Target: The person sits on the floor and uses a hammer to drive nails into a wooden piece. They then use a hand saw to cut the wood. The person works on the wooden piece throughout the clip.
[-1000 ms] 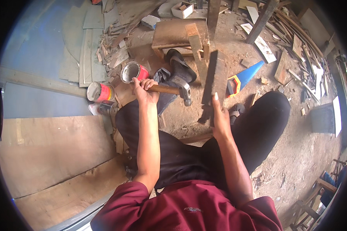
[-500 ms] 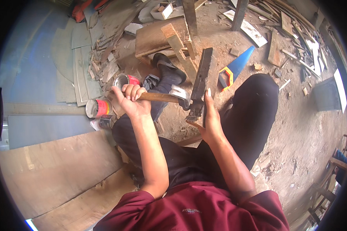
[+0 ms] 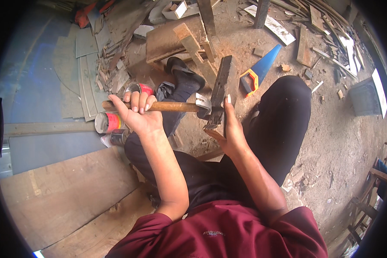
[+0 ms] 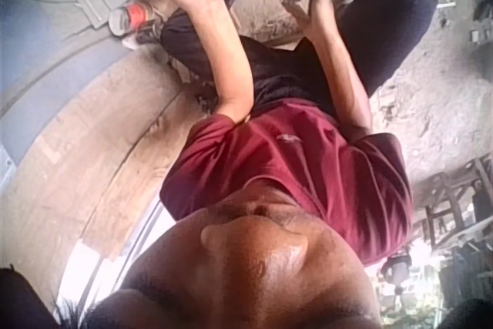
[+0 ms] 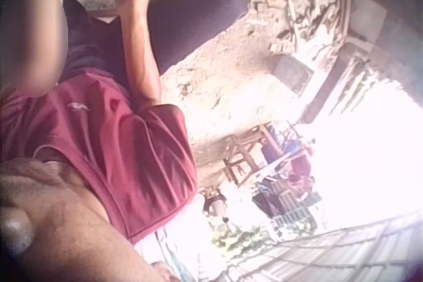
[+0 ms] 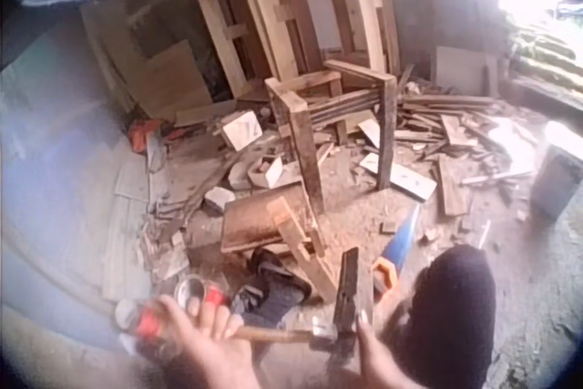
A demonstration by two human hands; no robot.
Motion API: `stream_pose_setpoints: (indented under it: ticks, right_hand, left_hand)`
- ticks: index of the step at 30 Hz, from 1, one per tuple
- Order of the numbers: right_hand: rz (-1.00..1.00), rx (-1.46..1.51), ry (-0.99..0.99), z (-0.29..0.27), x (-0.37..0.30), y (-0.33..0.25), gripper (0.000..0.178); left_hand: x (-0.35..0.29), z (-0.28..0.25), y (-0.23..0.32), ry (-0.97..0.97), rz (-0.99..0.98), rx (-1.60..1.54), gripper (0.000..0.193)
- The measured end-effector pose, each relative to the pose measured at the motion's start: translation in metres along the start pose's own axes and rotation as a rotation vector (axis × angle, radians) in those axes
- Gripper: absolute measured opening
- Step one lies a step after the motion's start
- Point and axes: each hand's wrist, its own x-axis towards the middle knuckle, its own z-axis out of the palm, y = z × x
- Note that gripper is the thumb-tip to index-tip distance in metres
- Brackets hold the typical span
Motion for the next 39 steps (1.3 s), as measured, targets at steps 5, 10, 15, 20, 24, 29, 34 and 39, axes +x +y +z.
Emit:
stream_pose_setpoints:
  ticks: [5, 10, 15, 20, 24, 29, 34, 39]
  right_hand:
    - [-0.064, 0.082, 0.029, 0.004, -0.006, 0.0, 0.055]
    - [-0.129, 0.136, -0.06, 0.002, -0.011, -0.005, 0.056]
    - [-0.145, 0.048, -0.062, 0.009, -0.017, -0.006, 0.056]
    - [-0.098, 0.055, -0.11, 0.013, -0.023, -0.011, 0.054]
    - [-0.106, 0.043, -0.116, 0.014, -0.022, -0.01, 0.054]
    - [-0.112, 0.033, -0.094, 0.007, -0.015, -0.007, 0.056]
    - [-0.099, 0.02, -0.134, 0.011, -0.017, -0.007, 0.058]
    - [-0.097, -0.007, -0.149, 0.013, -0.017, -0.008, 0.059]
  left_hand:
    - [0.022, -0.042, -0.006, 0.093, -0.064, -0.156, 0.051]
    - [0.036, -0.121, -0.034, 0.221, -0.524, -0.78, 0.059]
    - [0.032, -0.162, -0.067, 0.215, -0.761, -1.094, 0.062]
    - [0.025, -0.171, -0.085, 0.245, -0.751, -1.215, 0.047]
    - [0.032, -0.193, -0.092, 0.204, -0.779, -1.363, 0.034]
    - [0.025, -0.174, -0.092, 0.216, -0.783, -1.452, 0.027]
    - [0.028, -0.181, -0.088, 0.235, -0.771, -1.327, 0.021]
    - [0.019, -0.181, -0.105, 0.267, -0.739, -1.294, 0.011]
